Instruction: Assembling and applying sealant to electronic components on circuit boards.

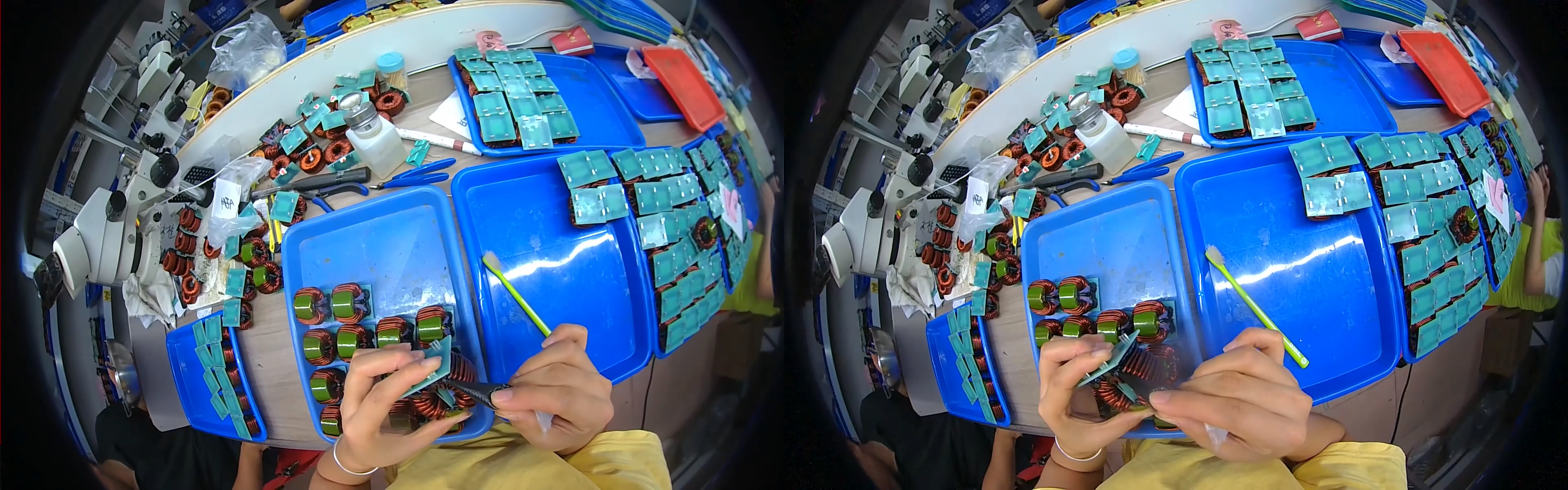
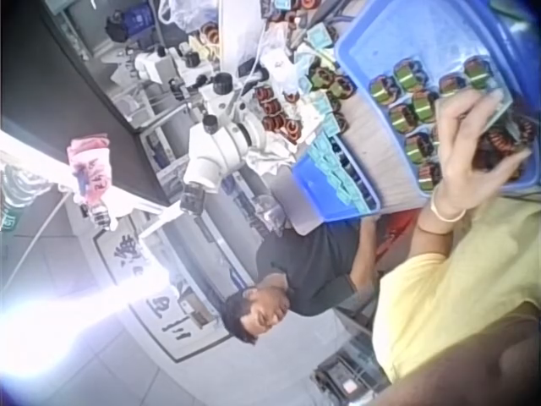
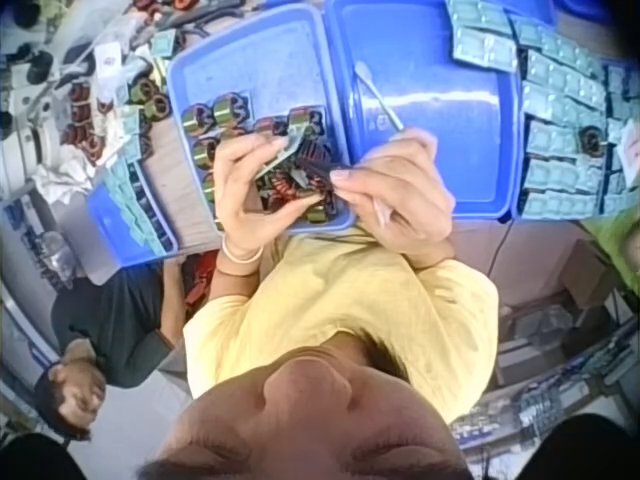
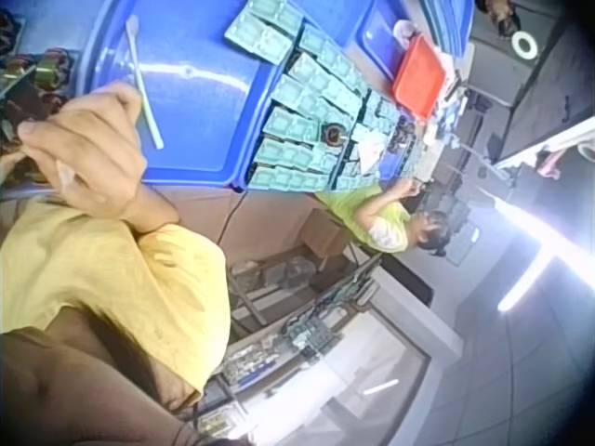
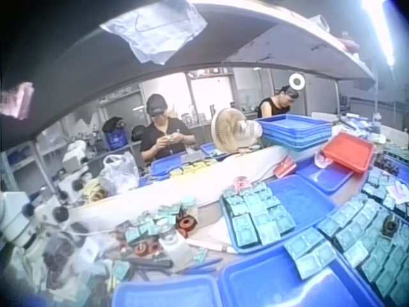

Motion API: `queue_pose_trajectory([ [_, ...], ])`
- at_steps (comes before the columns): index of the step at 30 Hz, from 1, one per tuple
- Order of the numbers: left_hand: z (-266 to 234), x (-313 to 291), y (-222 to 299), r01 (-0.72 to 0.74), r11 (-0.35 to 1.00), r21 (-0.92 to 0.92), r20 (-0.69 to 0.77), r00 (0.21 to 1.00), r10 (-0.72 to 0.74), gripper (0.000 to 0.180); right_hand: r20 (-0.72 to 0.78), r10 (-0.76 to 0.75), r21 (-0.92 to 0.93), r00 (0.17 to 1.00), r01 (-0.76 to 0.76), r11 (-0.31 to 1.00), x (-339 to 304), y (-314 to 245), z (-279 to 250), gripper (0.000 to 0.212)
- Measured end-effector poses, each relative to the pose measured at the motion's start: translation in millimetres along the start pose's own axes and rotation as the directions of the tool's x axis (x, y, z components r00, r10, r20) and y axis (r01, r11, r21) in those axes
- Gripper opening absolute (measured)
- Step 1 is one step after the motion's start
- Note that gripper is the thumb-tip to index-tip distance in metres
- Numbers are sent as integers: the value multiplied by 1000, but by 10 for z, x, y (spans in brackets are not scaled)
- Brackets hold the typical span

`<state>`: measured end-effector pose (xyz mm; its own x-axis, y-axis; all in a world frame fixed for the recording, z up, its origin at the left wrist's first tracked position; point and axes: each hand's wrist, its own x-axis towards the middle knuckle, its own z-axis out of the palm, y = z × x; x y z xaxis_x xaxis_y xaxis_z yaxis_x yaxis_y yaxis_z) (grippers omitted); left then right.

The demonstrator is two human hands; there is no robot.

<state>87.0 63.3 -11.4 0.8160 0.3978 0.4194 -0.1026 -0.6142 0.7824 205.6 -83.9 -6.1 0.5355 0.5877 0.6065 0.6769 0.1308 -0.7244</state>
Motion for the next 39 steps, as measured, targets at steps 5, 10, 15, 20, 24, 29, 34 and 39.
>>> queue_pose_trajectory([
  [5,-10,4,-5,-9,1000,-9,22,1000,9,61,-11,7,3,1000,-7,1000,6,-6,13,30],
  [10,-33,7,12,-5,1000,-7,46,999,6,63,0,90,-6,996,-90,996,-12,-37,9,18],
  [15,-34,1,10,3,1000,-9,48,999,-3,64,-25,96,-13,995,-96,995,-16,-33,33,17],
  [20,-25,-29,-22,5,1000,13,36,999,-6,62,-14,83,6,996,-83,997,-17,-36,20,17],
  [24,-19,-24,-36,7,1000,3,30,1000,-7,63,-5,95,12,995,-95,995,-12,-28,16,17],
  [29,-26,-33,-31,12,1000,9,30,999,-13,63,-20,3,27,1000,-3,1000,24,18,25,28],
  [34,-39,-15,0,27,999,38,37,999,-28,63,24,101,21,995,-101,995,-11,-44,3,17],
  [39,-52,7,8,-4,1000,22,49,999,3,65,-11,11,41,1000,-11,999,27,7,26,29],
])
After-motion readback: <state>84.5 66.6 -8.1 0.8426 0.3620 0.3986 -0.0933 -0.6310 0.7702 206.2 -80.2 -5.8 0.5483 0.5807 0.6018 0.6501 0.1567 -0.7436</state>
